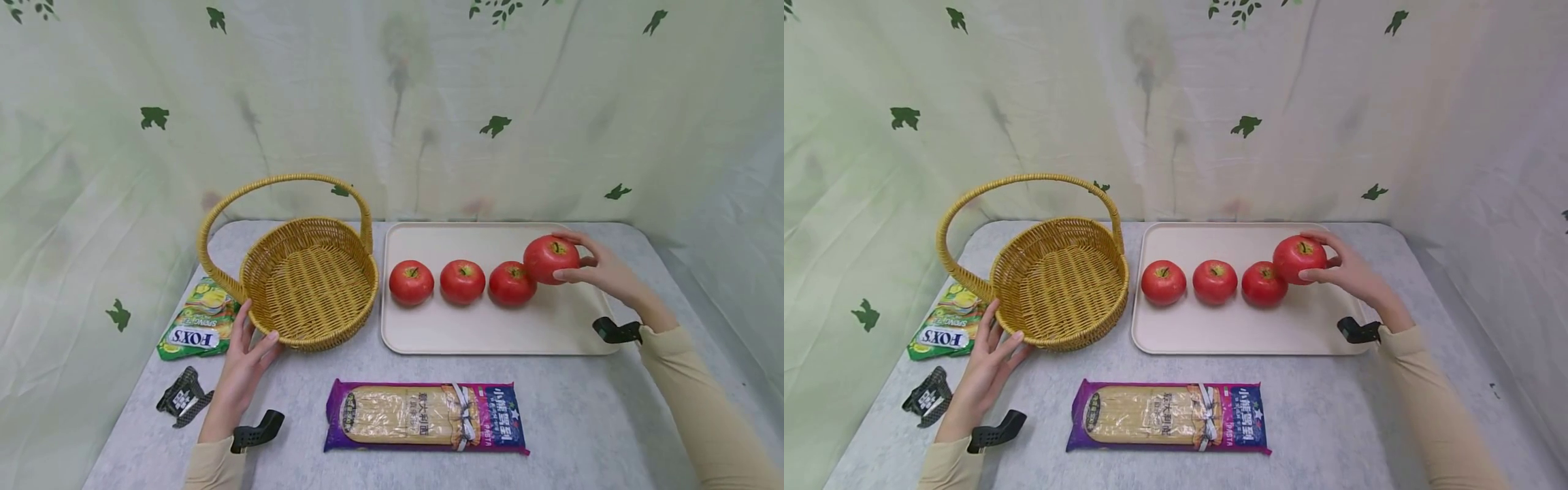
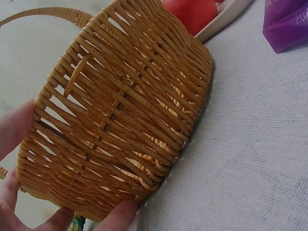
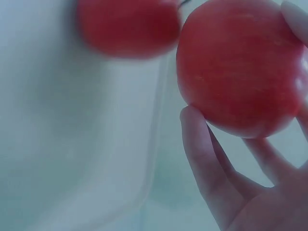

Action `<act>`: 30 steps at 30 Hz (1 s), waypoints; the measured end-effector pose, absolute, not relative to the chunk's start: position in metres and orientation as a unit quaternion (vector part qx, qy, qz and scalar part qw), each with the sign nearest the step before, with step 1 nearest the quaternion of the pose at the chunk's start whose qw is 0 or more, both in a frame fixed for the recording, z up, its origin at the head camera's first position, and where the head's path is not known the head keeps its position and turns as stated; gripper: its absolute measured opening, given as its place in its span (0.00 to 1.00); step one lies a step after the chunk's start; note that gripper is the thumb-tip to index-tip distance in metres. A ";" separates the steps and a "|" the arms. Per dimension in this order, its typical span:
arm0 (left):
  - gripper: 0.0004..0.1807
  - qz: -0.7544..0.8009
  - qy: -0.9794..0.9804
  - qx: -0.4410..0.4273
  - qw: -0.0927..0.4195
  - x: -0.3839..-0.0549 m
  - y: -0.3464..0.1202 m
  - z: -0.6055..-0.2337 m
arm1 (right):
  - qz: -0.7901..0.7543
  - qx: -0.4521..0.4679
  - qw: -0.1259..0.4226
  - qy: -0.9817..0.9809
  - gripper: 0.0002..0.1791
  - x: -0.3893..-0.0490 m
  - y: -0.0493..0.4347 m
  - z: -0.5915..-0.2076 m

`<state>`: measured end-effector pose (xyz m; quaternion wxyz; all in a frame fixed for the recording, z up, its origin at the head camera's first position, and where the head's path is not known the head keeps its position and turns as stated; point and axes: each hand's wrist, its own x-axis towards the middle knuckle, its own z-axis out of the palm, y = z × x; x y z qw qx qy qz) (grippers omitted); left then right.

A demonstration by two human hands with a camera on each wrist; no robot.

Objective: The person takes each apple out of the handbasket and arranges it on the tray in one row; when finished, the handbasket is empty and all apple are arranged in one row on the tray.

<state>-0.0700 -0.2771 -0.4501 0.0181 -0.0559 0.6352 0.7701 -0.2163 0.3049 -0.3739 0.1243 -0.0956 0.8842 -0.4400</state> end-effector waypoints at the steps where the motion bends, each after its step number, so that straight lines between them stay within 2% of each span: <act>1: 0.44 0.769 0.636 -0.057 0.018 -0.070 -0.277 -0.450 | -0.438 -0.088 0.122 0.886 0.41 -0.214 0.311 -0.376; 14: 0.43 0.767 0.639 -0.059 0.019 -0.070 -0.277 -0.449 | -0.419 -0.048 0.125 0.898 0.44 -0.195 0.364 -0.406; 30: 0.44 0.764 0.642 -0.065 0.021 -0.070 -0.276 -0.448 | -0.417 -0.053 0.128 0.898 0.47 -0.196 0.345 -0.419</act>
